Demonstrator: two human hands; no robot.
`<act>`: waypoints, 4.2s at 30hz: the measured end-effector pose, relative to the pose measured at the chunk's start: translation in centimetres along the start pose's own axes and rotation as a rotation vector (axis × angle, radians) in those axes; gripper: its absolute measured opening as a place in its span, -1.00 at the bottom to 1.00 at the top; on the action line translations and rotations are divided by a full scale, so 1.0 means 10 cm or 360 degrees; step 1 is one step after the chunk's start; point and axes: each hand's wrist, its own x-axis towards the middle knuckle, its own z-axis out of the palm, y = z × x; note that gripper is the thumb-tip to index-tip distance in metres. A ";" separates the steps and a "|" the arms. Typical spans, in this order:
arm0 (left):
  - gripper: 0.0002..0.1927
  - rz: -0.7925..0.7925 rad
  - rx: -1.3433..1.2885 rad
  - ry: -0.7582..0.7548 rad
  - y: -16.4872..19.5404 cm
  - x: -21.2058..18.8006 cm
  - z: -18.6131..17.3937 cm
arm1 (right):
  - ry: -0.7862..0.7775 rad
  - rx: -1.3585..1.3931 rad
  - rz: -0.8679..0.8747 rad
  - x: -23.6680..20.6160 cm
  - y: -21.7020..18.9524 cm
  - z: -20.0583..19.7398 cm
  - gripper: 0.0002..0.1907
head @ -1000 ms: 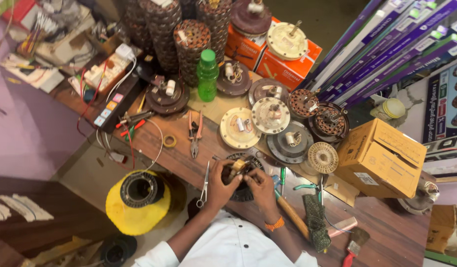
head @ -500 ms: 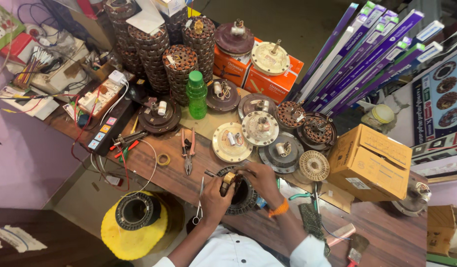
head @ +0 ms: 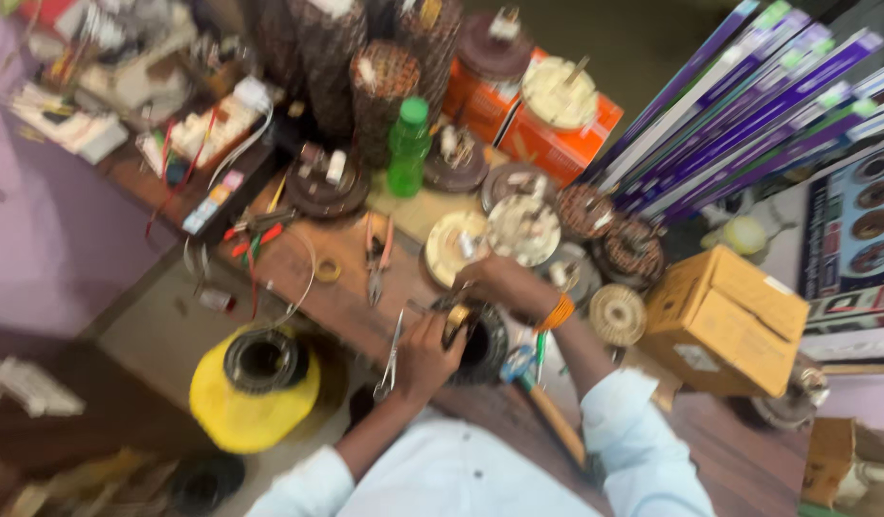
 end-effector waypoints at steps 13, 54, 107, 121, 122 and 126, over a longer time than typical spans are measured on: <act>-0.72 -0.0153 -0.0213 0.0160 -0.03 -0.12 0.11 | 0.0280 -0.0115 -0.0085 -0.16 0.03 0.04 -0.91; -0.68 -0.0393 -0.0858 0.0100 -0.22 -0.23 0.19 | 0.1143 0.1326 0.0905 -0.82 -0.31 1.59 -0.92; -0.55 -0.1098 -0.2294 -0.0281 -0.24 -0.09 0.13 | 0.0180 -0.0251 0.0477 0.08 -0.61 0.27 -0.85; -0.44 -0.0183 -0.0476 -0.0216 -0.08 -0.08 -0.13 | 0.1171 0.1017 0.0832 -0.87 -0.46 1.35 -0.87; -0.46 -0.0187 -0.0491 -0.0214 -0.06 -0.08 -0.13 | 0.1201 0.1127 0.0951 -0.88 -0.46 1.41 -0.86; -0.48 -0.0291 -0.0636 -0.0157 -0.08 -0.10 -0.04 | 0.1267 0.1373 0.1099 -0.91 -0.38 1.46 -0.86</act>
